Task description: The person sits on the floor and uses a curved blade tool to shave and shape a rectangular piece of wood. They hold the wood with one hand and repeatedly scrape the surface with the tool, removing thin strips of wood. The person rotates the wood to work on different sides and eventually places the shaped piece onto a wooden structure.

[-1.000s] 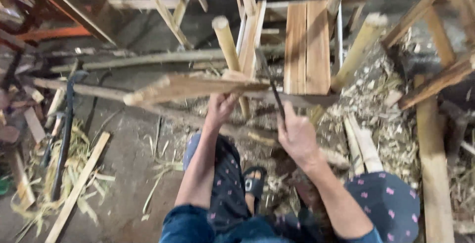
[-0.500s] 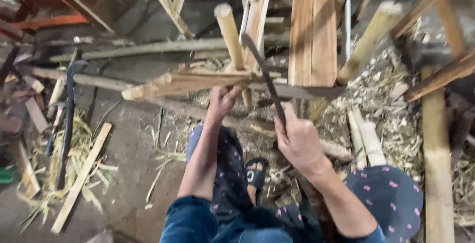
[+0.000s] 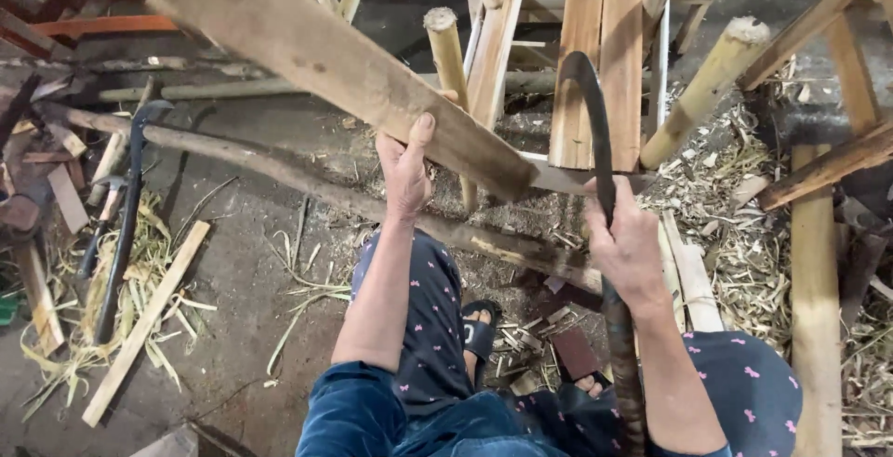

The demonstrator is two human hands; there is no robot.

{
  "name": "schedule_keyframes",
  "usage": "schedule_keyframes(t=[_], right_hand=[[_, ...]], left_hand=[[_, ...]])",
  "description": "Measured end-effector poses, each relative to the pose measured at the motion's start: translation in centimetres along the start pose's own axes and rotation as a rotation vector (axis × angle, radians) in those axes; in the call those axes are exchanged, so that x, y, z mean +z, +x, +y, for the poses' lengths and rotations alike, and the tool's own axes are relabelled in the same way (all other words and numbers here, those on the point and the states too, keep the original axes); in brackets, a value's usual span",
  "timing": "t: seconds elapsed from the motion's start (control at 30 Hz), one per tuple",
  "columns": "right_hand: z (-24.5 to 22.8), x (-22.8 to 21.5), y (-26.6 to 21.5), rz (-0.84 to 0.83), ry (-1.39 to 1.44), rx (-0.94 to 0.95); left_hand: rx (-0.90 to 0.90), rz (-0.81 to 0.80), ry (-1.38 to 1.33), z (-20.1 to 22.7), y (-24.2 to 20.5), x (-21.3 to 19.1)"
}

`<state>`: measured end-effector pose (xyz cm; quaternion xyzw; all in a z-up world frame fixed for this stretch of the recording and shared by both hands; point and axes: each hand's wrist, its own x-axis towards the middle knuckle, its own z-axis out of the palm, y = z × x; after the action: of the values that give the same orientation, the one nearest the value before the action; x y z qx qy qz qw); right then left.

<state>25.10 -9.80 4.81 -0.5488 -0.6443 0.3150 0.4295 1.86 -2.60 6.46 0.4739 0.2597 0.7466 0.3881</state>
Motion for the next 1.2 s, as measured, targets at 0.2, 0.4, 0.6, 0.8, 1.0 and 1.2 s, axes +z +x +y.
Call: schedule_keyframes(t=[0.2, 0.4, 0.6, 0.8, 1.0, 1.2], right_hand=[[0.2, -0.2, -0.5, 0.005, 0.059, 0.011], [-1.3, 0.1, -1.4, -0.053, 0.224, 0.041], [-1.4, 0.1, -1.7, -0.086, 0.376, 0.056], [-1.6, 2.9, -2.3, -0.103, 0.000, -0.012], [-3.6, 3.9, -2.9, -0.157, -0.298, -0.039], [-2.5, 4.5, -2.7, -0.166, -0.361, -0.069]], left_hand=[[-0.077, 0.018, -0.144, -0.5, -0.5, -0.5], [-0.181, 0.055, -0.169, 0.2, -1.0, -0.3], [-0.184, 0.174, -0.119, -1.4, -1.6, -1.2], [-0.189, 0.162, 0.040, -8.3, -2.3, -6.1], [-0.035, 0.120, 0.125, -11.1, -4.1, -5.1], [-0.042, 0.167, 0.057, -6.0, -4.9, -2.2]])
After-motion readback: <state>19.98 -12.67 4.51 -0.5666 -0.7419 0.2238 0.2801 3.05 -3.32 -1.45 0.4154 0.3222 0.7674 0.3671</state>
